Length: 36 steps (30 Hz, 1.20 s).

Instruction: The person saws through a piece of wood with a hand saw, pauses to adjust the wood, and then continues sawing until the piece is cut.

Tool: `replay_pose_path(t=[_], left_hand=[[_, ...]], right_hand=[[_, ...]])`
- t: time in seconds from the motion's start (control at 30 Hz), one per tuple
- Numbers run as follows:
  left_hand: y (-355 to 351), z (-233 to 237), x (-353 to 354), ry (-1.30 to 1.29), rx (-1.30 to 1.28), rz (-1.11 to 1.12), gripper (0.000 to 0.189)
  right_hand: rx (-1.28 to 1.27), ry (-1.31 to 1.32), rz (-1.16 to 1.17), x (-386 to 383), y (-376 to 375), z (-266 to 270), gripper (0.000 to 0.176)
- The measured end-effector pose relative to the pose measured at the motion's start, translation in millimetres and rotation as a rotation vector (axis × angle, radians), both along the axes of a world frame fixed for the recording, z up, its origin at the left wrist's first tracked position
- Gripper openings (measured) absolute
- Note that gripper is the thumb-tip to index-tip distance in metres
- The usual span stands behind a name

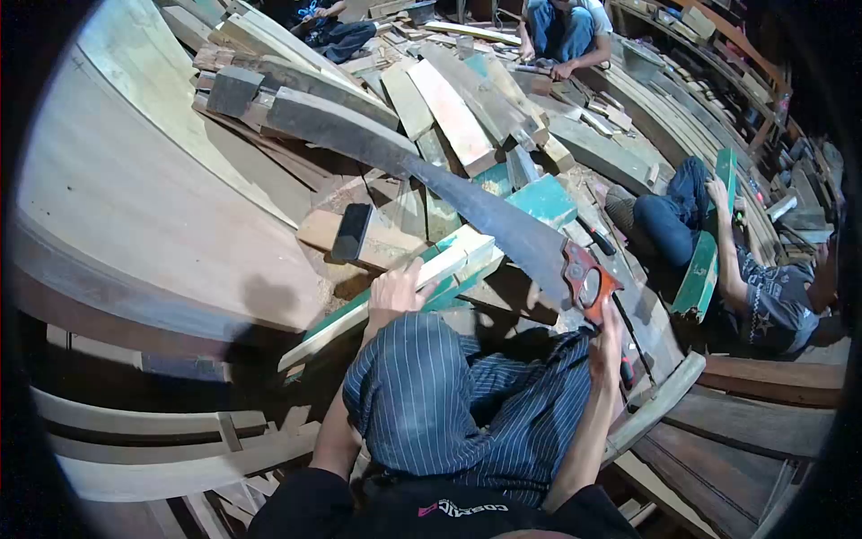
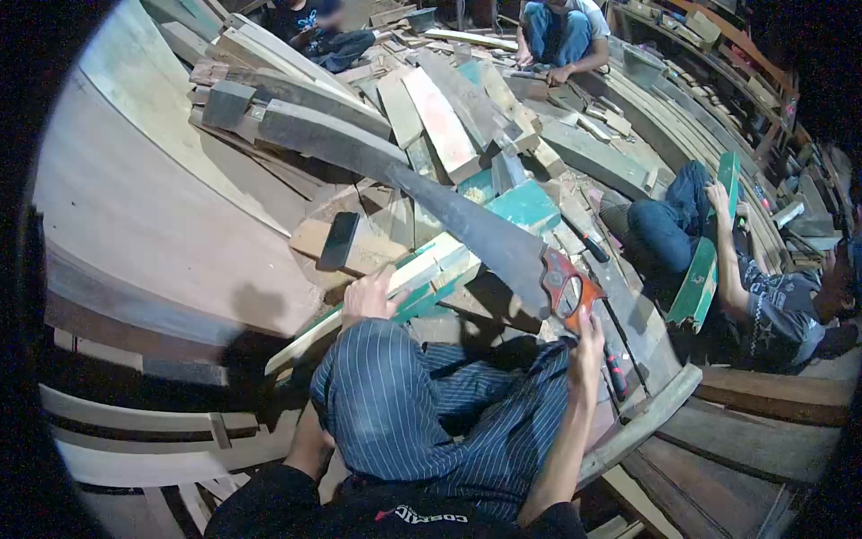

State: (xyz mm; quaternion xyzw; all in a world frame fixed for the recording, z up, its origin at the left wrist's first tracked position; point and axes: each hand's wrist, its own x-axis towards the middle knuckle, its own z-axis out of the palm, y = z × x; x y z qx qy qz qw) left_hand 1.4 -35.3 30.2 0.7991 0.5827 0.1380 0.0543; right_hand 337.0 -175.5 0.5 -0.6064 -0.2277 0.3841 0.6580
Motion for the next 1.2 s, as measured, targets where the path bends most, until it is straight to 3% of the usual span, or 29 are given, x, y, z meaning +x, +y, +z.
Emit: replay_pose_path(t=[0.07, 0.17, 0.23, 0.3, 0.37, 0.4, 0.5, 0.53, 0.57, 0.73, 0.87, 1.0, 1.2], left_hand=[[1.0, 3.1, 1.0, 0.006, -0.029, 0.004, 0.044], [0.9, 1.9, -0.2, -0.035, -0.018, -0.004, 0.042], [1.5, 1.7, 0.6, -0.015, -0.021, 0.004, 0.041], [0.5, 2.4, -0.6, -0.034, -0.020, -0.009, 0.042], [2.1, 3.9, 0.7, -0.038, -0.022, -0.013, 0.042], [2.2, 4.5, 1.2, -0.030, -0.030, -0.007, 0.042], [1.4, 1.5, 0.2, -0.014, -0.035, 0.005, 0.043], [2.1, 0.9, -0.2, -0.015, -0.033, 0.004, 0.043], [2.4, 0.3, -0.4, -0.017, -0.031, 0.004, 0.043], [0.8, 3.9, 0.8, -0.054, -0.026, -0.004, 0.042], [-0.1, 3.4, -3.1, -0.028, -0.027, -0.005, 0.042], [-1.9, 5.0, -5.2, -0.076, -0.029, -0.020, 0.042], [2.1, -0.5, -7.3, -0.052, 0.004, -0.043, 0.041]], right_hand=[[0.069, 0.252, -0.017, 14.8, 8.2, -13.7, 0.035], [-0.052, 0.283, -0.059, 34.9, 15.4, -7.3, 0.033], [0.050, 0.345, 0.150, 41.1, 23.3, 6.2, 0.038], [-0.088, 0.322, 0.263, 60.0, 38.1, -12.2, 0.039], [-0.070, 0.184, 0.303, 58.9, 47.6, -18.7, 0.032], [-0.208, 0.115, 0.129, 45.9, 49.4, -0.5, 0.032], [-0.073, 0.249, 0.274, 59.9, 51.8, -4.9, 0.035], [0.131, 0.434, 0.401, 61.0, 55.3, -9.1, 0.027], [0.135, 0.605, 0.368, 64.3, 55.6, -11.8, 0.019], [-0.016, 0.639, 0.439, 55.5, 57.2, 21.3, 0.013], [-0.054, 0.279, 0.202, -2.4, 45.8, 69.7, 0.028], [0.099, -0.191, 0.256, -47.0, 13.3, 83.7, 0.019], [0.210, -0.925, 0.055, -65.5, -31.5, 96.5, 0.018]])
